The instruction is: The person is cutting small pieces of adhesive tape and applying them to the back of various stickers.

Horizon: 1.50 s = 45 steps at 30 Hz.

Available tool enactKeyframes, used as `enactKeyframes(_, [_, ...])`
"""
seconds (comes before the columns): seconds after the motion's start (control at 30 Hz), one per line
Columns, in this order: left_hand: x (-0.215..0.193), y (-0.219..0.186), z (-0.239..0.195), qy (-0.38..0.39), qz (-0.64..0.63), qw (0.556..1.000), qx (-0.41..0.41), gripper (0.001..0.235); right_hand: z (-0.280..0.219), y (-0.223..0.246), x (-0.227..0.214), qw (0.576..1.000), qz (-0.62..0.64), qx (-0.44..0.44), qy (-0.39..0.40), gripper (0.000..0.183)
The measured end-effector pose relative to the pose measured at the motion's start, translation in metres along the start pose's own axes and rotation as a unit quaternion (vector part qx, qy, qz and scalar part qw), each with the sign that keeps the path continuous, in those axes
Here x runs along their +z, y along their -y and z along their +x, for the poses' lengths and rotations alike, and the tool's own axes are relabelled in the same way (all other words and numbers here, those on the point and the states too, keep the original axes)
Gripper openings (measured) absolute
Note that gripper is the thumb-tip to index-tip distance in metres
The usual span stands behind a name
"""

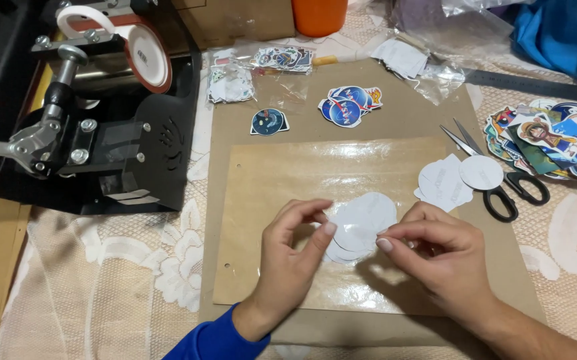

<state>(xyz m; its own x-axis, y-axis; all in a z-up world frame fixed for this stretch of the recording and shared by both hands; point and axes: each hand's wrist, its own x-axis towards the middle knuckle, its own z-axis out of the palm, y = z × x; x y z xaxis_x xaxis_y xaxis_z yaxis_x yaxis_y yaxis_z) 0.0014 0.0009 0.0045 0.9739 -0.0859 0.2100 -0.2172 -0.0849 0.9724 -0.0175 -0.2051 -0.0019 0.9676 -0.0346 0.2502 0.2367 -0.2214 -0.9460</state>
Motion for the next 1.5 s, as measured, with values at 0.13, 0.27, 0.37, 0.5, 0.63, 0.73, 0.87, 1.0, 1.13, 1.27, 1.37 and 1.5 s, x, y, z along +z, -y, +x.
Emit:
enactKeyframes(0.13, [0.001,0.001,-0.002,0.045,-0.045,0.998,-0.006,0.020,0.003,-0.004,-0.001,1.000,-0.011,0.008,0.019,0.008])
enactKeyframes(0.27, [0.001,0.006,-0.003,0.042,-0.052,0.997,-0.030,0.011,0.004,-0.003,0.001,0.999,0.000,0.007,0.040,0.008])
enactKeyframes(0.37, [0.001,0.004,-0.003,0.035,-0.032,0.999,-0.012,0.006,0.005,-0.006,0.002,0.999,-0.012,0.007,0.049,0.008])
enactKeyframes(0.5, [0.002,0.001,-0.002,-0.015,0.081,0.994,0.071,0.005,0.018,0.005,-0.002,0.989,-0.090,0.086,0.082,0.021])
enactKeyframes(0.63, [0.000,0.000,-0.001,-0.057,0.085,0.991,0.091,0.004,0.053,0.043,-0.040,0.902,-0.358,0.233,0.057,0.049])
enactKeyframes(0.73, [0.000,0.003,-0.003,-0.060,0.055,0.994,0.072,0.004,0.060,-0.019,-0.111,0.768,-0.620,0.152,0.049,0.045])
enactKeyframes(0.87, [0.000,0.003,-0.002,-0.048,0.045,0.994,0.083,0.005,0.067,-0.037,-0.138,0.704,-0.679,0.184,0.093,0.057])
enactKeyframes(1.0, [-0.001,-0.001,-0.003,-0.047,0.049,0.994,0.087,0.005,0.073,-0.013,-0.121,0.712,-0.630,0.278,0.138,0.059])
enactKeyframes(1.13, [-0.001,-0.002,-0.004,-0.045,0.049,0.994,0.093,0.004,0.079,-0.010,-0.115,0.719,-0.631,0.257,0.137,0.057])
enactKeyframes(1.27, [-0.002,-0.003,-0.004,-0.043,0.044,0.994,0.092,0.004,0.077,-0.014,-0.113,0.704,-0.668,0.212,0.118,0.064])
enactKeyframes(1.37, [-0.002,-0.004,-0.005,-0.044,0.040,0.994,0.093,0.004,0.073,-0.023,-0.112,0.672,-0.719,0.144,0.103,0.070])
enactKeyframes(1.5, [-0.002,-0.004,-0.005,-0.044,0.041,0.993,0.099,0.004,0.063,-0.037,-0.120,0.623,-0.781,0.041,0.027,0.071])
